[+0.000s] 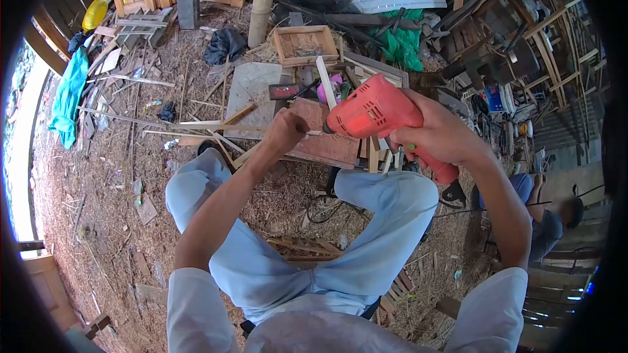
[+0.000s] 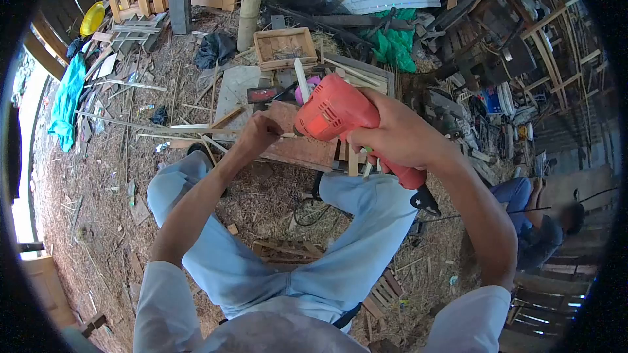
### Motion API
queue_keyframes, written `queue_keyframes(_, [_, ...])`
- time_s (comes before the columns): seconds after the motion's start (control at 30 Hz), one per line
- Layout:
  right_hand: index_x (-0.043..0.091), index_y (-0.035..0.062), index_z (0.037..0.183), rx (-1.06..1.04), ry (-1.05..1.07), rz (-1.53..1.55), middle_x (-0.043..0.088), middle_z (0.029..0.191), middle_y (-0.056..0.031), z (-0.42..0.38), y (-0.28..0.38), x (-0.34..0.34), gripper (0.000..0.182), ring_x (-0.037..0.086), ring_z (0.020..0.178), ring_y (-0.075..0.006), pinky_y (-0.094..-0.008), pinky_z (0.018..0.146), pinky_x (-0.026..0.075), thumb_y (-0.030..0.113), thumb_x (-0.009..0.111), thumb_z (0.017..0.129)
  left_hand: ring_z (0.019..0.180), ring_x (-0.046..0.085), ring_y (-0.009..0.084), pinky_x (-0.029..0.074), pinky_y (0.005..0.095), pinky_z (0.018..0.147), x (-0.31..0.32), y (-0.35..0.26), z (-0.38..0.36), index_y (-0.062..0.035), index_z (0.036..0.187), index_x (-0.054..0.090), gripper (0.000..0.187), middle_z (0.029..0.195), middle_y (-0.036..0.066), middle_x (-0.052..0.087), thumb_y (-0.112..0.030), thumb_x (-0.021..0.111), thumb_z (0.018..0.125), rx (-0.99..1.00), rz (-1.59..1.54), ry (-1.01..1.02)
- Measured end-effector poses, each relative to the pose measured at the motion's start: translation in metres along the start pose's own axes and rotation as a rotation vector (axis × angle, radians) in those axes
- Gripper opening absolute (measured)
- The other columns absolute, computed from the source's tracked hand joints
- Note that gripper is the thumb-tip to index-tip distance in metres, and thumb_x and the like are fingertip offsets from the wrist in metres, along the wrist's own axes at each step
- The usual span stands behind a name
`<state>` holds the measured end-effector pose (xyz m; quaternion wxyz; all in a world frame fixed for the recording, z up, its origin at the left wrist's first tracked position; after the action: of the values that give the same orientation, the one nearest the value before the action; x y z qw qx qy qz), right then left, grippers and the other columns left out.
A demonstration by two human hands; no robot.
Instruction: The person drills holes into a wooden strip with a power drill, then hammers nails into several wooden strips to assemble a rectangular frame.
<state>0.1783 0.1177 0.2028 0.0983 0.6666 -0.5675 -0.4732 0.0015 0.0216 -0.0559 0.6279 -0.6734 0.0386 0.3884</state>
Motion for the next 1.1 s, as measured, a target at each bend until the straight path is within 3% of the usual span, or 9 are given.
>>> queue_keyframes(0.4, [0.039,0.0046,0.134,-0.063,-0.018,-0.088,0.063,0.087,-0.006,0.011,-0.011,-0.002,0.062,0.057,0.061,-0.0101,-0.0258,0.048,0.047,0.012,0.063,0.078,0.083,0.061,0.0247,0.051,0.0347,0.075,0.0,-0.003,0.0,-0.0052,0.08,0.073,0.014,0.081,0.011,0.069,-0.002,0.072,0.065,0.021,0.024,0.038])
queue_keyframes(0.47, [0.039,0.0045,0.135,-0.058,-0.015,-0.091,0.063,0.088,-0.0062,0.009,-0.008,-0.001,0.063,0.057,0.061,-0.01,-0.0257,0.048,0.047,0.012,0.063,0.078,0.07,0.064,0.0264,0.053,0.0358,0.067,0.001,0.001,0.0,-0.0045,0.07,0.071,0.009,0.071,0.01,0.068,-0.002,0.07,0.062,0.048,-0.084,-0.05])
queue_keyframes(0.57, [0.038,0.0041,0.135,0.027,0.006,-0.056,0.064,0.089,-0.0064,0.004,-0.001,0.001,0.063,0.057,0.062,-0.0097,-0.0253,0.048,0.047,0.012,0.063,0.077,0.071,0.064,0.0266,0.052,0.0368,0.068,-0.002,-0.003,-0.003,-0.005,0.07,0.071,0.009,0.071,0.01,0.068,-0.001,0.069,0.062,0.18,0.033,-0.122])
queue_keyframes(0.67, [0.038,0.0039,0.136,0.011,0.019,-0.054,0.063,0.088,-0.0063,0.004,-0.001,0.001,0.064,0.057,0.061,-0.0095,-0.025,0.049,0.048,0.012,0.063,0.078,0.086,0.061,0.0262,0.05,0.0348,0.078,-0.002,-0.004,-0.001,-0.0043,0.08,0.073,0.014,0.081,0.01,0.069,0.0,0.071,0.067,0.041,0.009,0.023])
queue_keyframes(0.8, [0.037,0.0037,0.136,-0.029,-0.007,-0.066,0.062,0.085,-0.0058,0.006,-0.005,-0.001,0.063,0.056,0.06,-0.0093,-0.0253,0.047,0.047,0.011,0.062,0.079,0.085,0.061,0.0262,0.051,0.0351,0.077,-0.001,-0.005,-0.001,-0.0041,0.08,0.073,0.014,0.081,0.011,0.069,0.0,0.071,0.067,0.023,0.007,0.028])
queue_keyframes(0.87, [0.036,0.0034,0.137,-0.031,-0.003,-0.06,0.062,0.084,-0.0056,0.006,-0.004,0.0,0.063,0.056,0.06,-0.0092,-0.0251,0.046,0.047,0.011,0.061,0.079,0.075,0.062,0.0277,0.05,0.0366,0.074,-0.002,-0.004,-0.002,-0.0059,0.069,0.071,0.008,0.072,0.009,0.068,-0.003,0.07,0.062,0.117,-0.005,-0.082])
queue_keyframes(1.1, [0.034,0.0035,0.139,-0.007,0.008,-0.087,0.062,0.086,-0.0057,0.007,-0.002,0.002,0.066,0.056,0.06,-0.009,-0.0247,0.046,0.047,0.011,0.062,0.079,0.076,0.061,0.0277,0.049,0.0361,0.075,-0.001,-0.001,-0.001,-0.0064,0.07,0.072,0.008,0.073,0.008,0.069,-0.004,0.072,0.062,0.086,-0.055,-0.054])
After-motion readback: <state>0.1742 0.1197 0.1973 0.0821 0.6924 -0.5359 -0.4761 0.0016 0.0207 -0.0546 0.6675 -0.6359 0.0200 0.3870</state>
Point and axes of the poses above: each hand's wrist, its own z-axis towards the middle knuckle, its own x-axis out of the palm, y = z × x, the point moved 4 cm from there along z, towards the middle knuckle
